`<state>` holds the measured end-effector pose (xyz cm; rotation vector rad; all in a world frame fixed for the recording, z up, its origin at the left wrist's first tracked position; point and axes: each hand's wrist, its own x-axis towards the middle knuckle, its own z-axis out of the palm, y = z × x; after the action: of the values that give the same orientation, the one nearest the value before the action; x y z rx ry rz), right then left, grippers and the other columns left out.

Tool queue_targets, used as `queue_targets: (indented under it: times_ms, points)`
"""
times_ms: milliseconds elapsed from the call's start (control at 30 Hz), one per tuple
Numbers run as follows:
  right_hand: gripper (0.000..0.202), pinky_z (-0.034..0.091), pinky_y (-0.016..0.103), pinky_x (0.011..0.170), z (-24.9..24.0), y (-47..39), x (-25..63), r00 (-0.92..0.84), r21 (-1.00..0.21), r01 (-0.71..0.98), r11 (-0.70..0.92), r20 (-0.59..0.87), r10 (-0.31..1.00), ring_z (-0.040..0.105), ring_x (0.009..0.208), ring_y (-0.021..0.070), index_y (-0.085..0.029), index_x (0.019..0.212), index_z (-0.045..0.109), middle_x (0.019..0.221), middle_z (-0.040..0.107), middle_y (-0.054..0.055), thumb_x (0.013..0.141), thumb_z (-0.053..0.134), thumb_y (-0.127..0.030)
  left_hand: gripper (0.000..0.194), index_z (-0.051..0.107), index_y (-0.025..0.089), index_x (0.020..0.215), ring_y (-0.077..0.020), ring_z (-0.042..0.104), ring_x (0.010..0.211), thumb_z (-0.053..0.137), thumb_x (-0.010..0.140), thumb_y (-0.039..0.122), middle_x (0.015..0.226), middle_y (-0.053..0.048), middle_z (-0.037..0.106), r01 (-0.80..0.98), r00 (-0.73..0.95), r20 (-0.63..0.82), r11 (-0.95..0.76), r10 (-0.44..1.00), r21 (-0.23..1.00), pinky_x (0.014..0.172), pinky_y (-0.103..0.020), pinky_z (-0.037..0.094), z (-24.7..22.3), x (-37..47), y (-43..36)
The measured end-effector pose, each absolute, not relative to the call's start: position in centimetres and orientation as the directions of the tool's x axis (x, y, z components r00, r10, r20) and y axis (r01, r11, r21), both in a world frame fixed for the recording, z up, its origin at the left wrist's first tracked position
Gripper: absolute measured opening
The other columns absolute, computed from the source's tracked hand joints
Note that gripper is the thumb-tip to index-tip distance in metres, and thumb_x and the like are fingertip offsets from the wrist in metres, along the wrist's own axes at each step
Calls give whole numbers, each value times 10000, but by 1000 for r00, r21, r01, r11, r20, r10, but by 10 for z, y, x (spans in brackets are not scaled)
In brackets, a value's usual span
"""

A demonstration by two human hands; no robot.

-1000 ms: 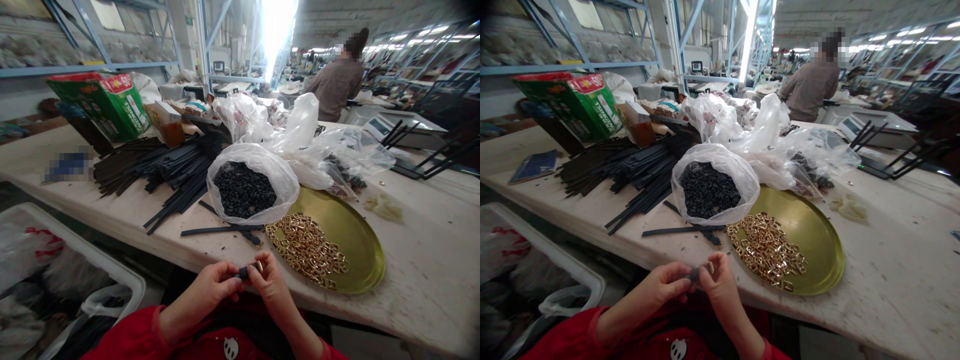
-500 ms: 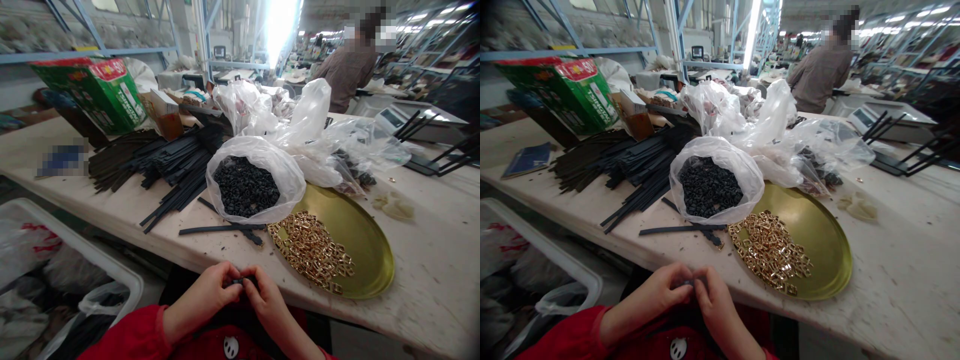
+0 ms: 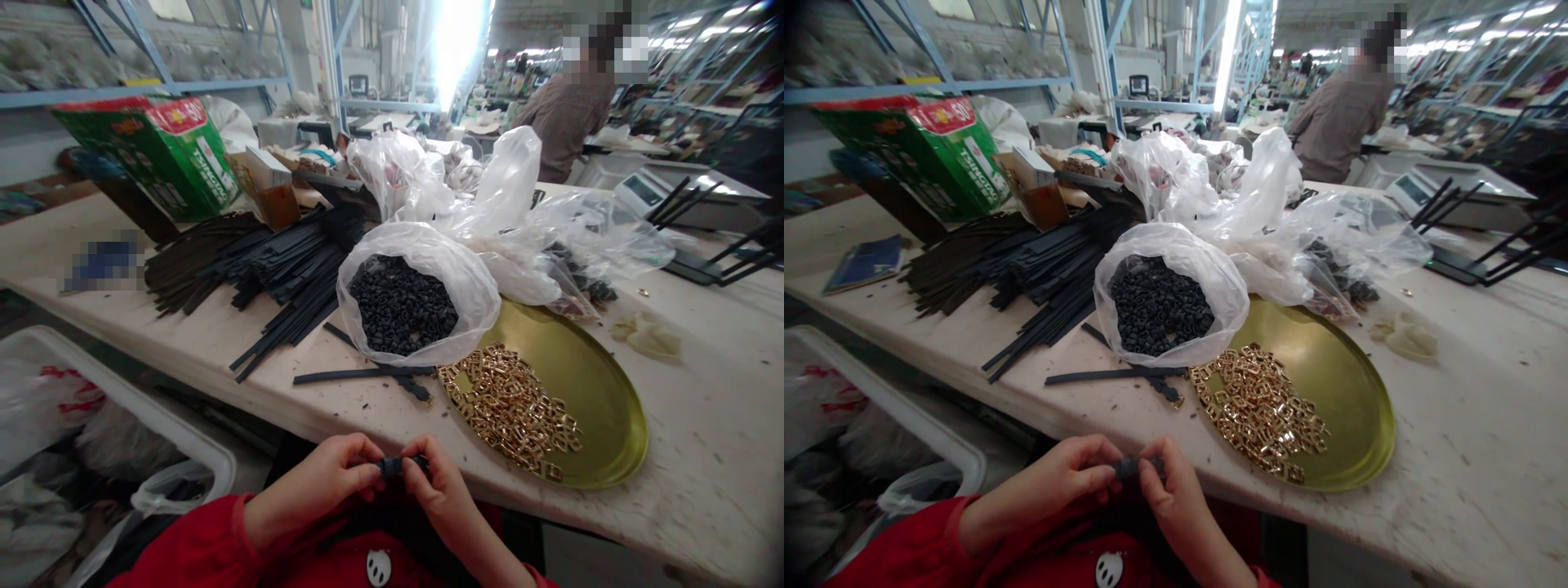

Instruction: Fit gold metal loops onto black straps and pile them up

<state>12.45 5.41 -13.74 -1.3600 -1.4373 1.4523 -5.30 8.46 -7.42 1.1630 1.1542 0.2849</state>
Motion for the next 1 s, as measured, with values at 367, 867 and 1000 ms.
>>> queue_targets:
  times_ms: [367, 867, 1000]
  points:
    - [84, 392, 245, 631, -123, 46, 134, -389, -948, 317, 1, -129, 912, 512, 713, 147, -205, 842, 474, 777, 561, 3, 873, 413, -253, 155, 595, 129, 814, -124, 579, 615, 547, 702, 224, 658, 20, 631, 277, 371, -551, 477, 748, 834, 582, -218, 413, -88, -42, 67]
    - [165, 436, 251, 758, -131, 30, 128, -345, -950, 299, 93, -17, 938, 581, 862, 151, -225, 1044, 454, 934, 611, 23, 891, 391, -216, 256, 629, 173, 960, -164, 607, 748, 490, 749, 213, 821, -12, 680, 590, 382, -443, 155, 811, 793, 674, -233, 427, -75, -37, 61]
    - [177, 450, 236, 762, -134, 24, 123, -299, -971, 219, 92, 24, 954, 575, 881, 142, -234, 1061, 451, 961, 598, 22, 900, 378, -230, 293, 617, 179, 1014, -168, 608, 811, 495, 748, 195, 911, -26, 683, 571, 369, -404, 139, 837, 809, 734, -237, 435, -79, -32, 54]
